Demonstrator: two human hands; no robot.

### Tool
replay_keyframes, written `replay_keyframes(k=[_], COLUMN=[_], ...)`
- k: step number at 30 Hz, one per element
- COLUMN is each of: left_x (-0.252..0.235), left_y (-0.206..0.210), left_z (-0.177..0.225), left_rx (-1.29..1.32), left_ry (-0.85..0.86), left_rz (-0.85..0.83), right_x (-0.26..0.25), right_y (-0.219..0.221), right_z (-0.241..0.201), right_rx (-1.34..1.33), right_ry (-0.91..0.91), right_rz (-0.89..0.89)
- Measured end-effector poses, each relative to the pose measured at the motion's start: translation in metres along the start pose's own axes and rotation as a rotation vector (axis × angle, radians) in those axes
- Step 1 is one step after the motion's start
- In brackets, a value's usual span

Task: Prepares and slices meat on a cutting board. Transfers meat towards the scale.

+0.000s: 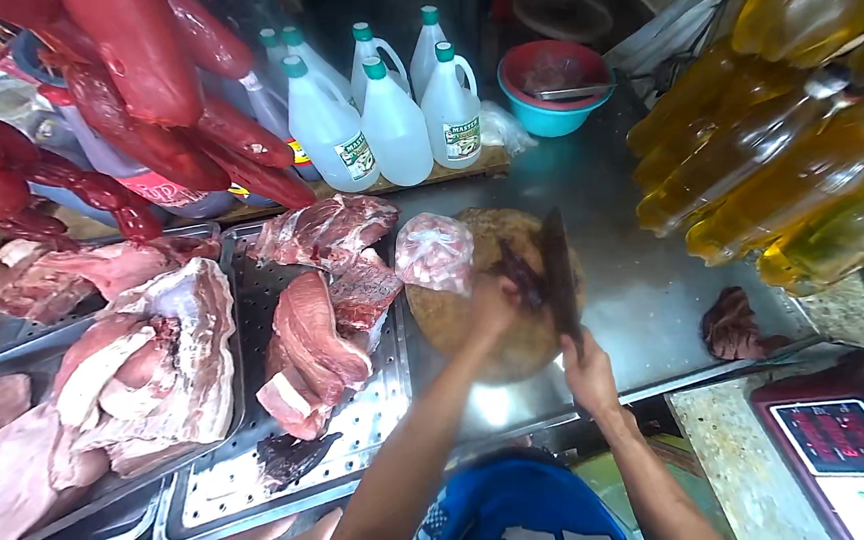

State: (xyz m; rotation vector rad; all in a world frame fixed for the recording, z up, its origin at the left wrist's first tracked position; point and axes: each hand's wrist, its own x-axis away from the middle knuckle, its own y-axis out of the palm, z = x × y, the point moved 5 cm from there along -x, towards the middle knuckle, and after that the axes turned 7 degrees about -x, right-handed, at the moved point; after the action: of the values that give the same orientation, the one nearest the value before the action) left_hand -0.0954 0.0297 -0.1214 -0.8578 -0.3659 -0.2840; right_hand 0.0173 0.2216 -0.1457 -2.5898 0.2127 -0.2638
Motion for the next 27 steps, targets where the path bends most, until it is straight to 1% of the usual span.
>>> replay_keyframes(k=[1,2,4,9,10,11,12,13,15,16,17,18,20,21,23,25,27], left_x=[0.005,0.008,0.013,0.023,0.025,0.028,0.030,0.031,0.032,0.031,0.029,0.025,0.015,0.006,-0.015,-0.034,-0.045], left_y=[0.000,-0.001,-0.003,-0.019,-0.023,-0.027,-0.031,-0.033,-0.035,-0.033,-0.031,-0.032,-0.031,-0.031,-0.030,-0.019,-0.011], left_z=[-0.001,-0.003,-0.014,-0.041,-0.043,-0.043,-0.041,-0.039,-0.034,-0.032,-0.028,-0.023,-0.013,-0.006,0.012,0.029,0.045], left_rx=[-0.103,-0.144,-0.129,-0.086,-0.078,-0.069,-0.060,-0.053,-0.075,-0.113,-0.174,-0.245,-0.369,-0.424,-0.564,-0.778,-0.980], left_ry=[0.008,0.008,-0.015,-0.027,-0.018,-0.014,-0.009,-0.001,0.034,0.062,0.096,0.130,0.216,0.288,0.496,0.702,0.801], left_rz=[0.007,0.014,0.022,0.025,0.037,0.051,0.064,0.078,0.089,0.089,0.087,0.088,0.118,0.144,0.165,0.079,-0.042], right_x=[0.003,0.006,0.012,0.034,0.036,0.035,0.033,0.028,0.016,0.015,0.016,0.019,0.033,0.039,0.049,0.055,0.055], right_y=[-0.003,-0.007,-0.017,-0.037,-0.036,-0.031,-0.022,-0.010,0.018,0.027,0.031,0.031,0.026,0.022,0.013,0.005,-0.001], right_z=[-0.005,-0.013,-0.034,-0.108,-0.117,-0.121,-0.117,-0.107,-0.073,-0.056,-0.045,-0.039,-0.030,-0.028,-0.027,-0.023,-0.012], right_rx=[-0.001,0.000,0.012,0.005,0.021,0.060,0.120,0.193,0.316,0.328,0.313,0.285,0.185,0.138,0.079,0.063,0.088], right_ry=[-0.001,-0.012,-0.080,-0.395,-0.422,-0.410,-0.347,-0.233,0.053,0.121,0.125,0.092,-0.014,-0.079,-0.152,-0.144,-0.105], right_rz=[-0.002,0.000,0.025,0.202,0.218,0.207,0.152,0.048,-0.222,-0.276,-0.261,-0.211,-0.060,0.031,0.177,0.250,0.273])
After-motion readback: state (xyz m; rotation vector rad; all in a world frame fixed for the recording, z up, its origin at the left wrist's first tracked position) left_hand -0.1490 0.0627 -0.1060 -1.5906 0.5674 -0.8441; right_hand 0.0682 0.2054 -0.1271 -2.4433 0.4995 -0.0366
